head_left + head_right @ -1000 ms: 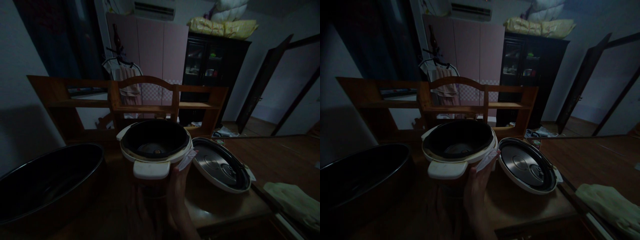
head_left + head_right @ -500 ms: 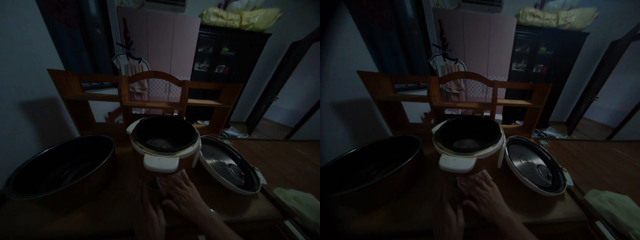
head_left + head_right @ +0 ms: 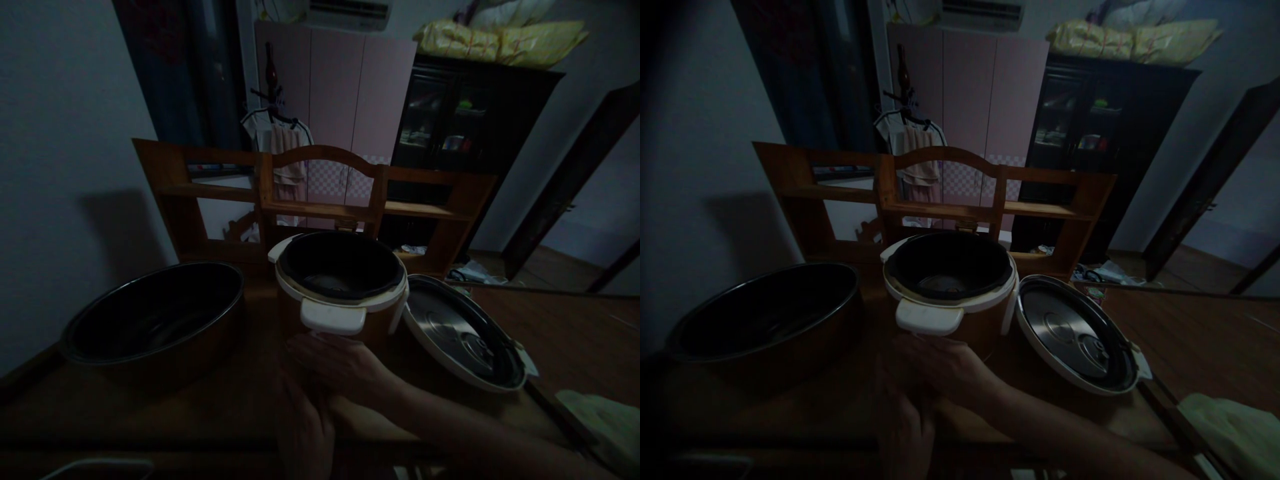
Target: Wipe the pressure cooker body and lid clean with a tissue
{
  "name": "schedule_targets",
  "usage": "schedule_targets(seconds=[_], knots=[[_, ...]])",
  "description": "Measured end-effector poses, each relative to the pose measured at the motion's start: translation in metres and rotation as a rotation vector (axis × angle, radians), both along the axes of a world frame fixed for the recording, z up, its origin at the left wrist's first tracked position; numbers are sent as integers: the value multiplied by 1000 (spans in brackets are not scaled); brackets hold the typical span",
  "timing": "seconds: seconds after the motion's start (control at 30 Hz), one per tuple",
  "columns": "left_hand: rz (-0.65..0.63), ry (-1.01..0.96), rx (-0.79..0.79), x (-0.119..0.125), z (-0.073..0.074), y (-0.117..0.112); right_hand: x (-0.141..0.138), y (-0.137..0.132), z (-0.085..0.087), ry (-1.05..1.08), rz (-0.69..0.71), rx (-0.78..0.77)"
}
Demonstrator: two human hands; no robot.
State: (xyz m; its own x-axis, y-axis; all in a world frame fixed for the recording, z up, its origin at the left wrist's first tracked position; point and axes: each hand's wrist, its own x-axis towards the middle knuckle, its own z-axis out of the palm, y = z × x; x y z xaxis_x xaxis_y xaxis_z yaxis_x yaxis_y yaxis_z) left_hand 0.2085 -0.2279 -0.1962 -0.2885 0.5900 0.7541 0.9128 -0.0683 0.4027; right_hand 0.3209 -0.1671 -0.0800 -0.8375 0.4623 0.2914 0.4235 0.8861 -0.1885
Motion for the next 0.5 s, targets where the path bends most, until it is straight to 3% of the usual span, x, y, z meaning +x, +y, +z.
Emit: schedule_targets(seconds=[0.3, 0.37, 0.5], knots=[[-42, -78, -47, -1, 6, 0, -13, 2, 1, -19, 38, -182], [-45, -70, -49, -1, 7, 0, -10, 5, -2, -21, 77, -137], [-59, -73, -44, -1, 8, 2, -2, 13, -13, -33, 195, 144]])
